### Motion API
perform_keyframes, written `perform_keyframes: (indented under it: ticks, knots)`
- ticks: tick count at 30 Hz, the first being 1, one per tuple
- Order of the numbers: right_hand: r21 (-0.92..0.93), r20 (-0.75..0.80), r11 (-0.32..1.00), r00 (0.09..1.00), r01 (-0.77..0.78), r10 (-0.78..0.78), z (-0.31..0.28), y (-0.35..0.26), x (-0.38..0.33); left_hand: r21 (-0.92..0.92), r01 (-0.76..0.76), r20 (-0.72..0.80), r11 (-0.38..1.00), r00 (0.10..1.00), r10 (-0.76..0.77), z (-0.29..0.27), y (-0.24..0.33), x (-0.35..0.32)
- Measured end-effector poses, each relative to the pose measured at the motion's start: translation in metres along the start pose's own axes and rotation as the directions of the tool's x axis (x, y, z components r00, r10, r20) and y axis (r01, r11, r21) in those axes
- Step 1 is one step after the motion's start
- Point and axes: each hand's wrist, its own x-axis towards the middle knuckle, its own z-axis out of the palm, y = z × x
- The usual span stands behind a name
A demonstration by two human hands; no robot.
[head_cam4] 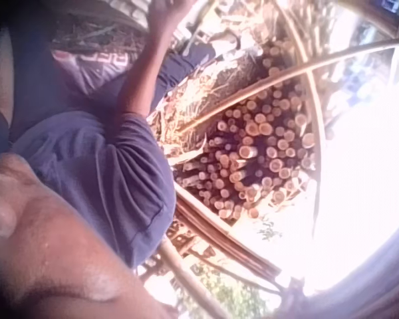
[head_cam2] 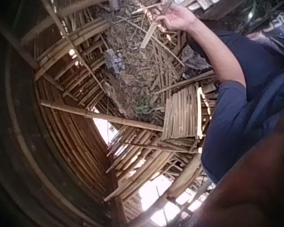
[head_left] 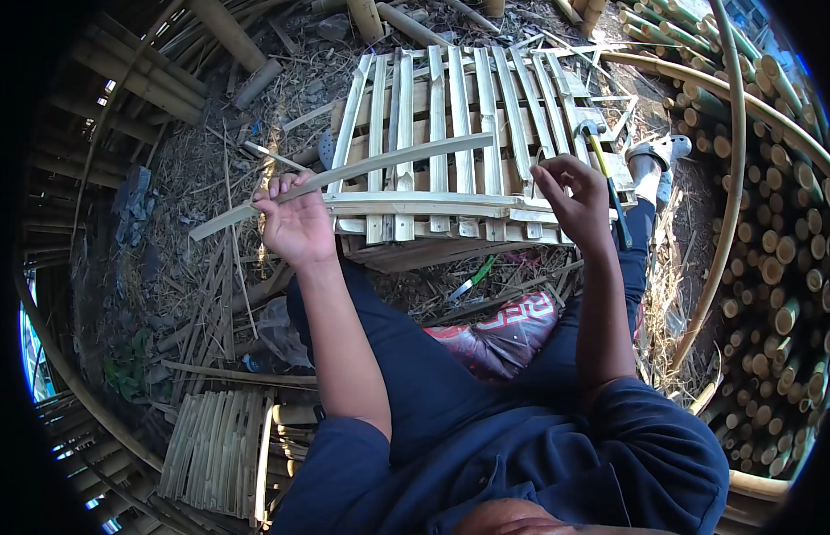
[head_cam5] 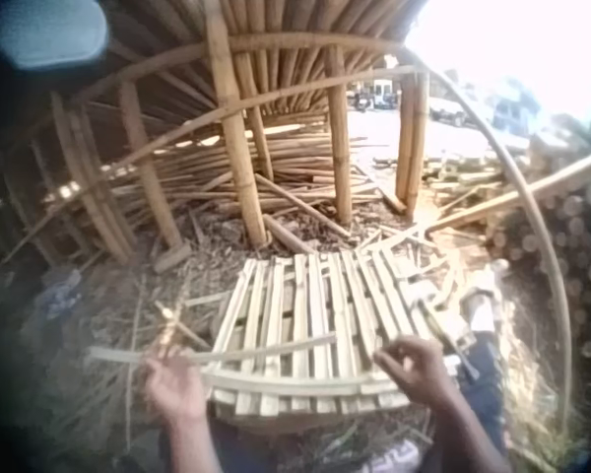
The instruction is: The person uses a knife to thin a bamboo strip, then places the strip onto a wooden crate and hammers nails into the bamboo to secure it.
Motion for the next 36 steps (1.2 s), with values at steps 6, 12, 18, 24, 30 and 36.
perform_keyframes:
  ticks: [6, 12, 18, 24, 30, 36]
  knots:
    - [0.023, 0.372, 0.968, 0.901, -0.251, 0.224, 0.015, -0.018, -0.048, -0.033, 0.043, 0.041, 0.999, 0.998, -0.042, 0.006, -0.012, -0.011]
    - [0.638, 0.023, 0.735, 0.959, -0.231, 0.281, 0.033, -0.018, -0.048, -0.005, 0.209, 0.028, 0.978, 0.978, -0.209, 0.034, -0.066, -0.045]
    - [0.744, -0.174, 0.642, 0.873, -0.186, 0.455, 0.001, -0.01, -0.04, 0.167, 0.339, 0.153, 0.926, 0.919, -0.364, 0.047, -0.084, -0.063]
    - [0.689, -0.295, 0.716, 0.858, -0.115, 0.422, -0.056, 0.043, -0.029, 0.517, 0.423, -0.071, 0.744, 0.887, -0.456, 0.041, -0.067, -0.06]
    - [0.631, -0.312, 0.755, 0.833, -0.177, 0.457, -0.075, 0.069, -0.025, 0.795, 0.331, -0.354, 0.509, 0.934, -0.054, 0.019, -0.025, -0.036]
    - [0.59, -0.265, 0.76, 0.823, -0.274, 0.502, -0.074, 0.078, -0.031, 0.915, 0.331, -0.364, 0.232, 0.924, 0.115, -0.017, 0.021, -0.004]
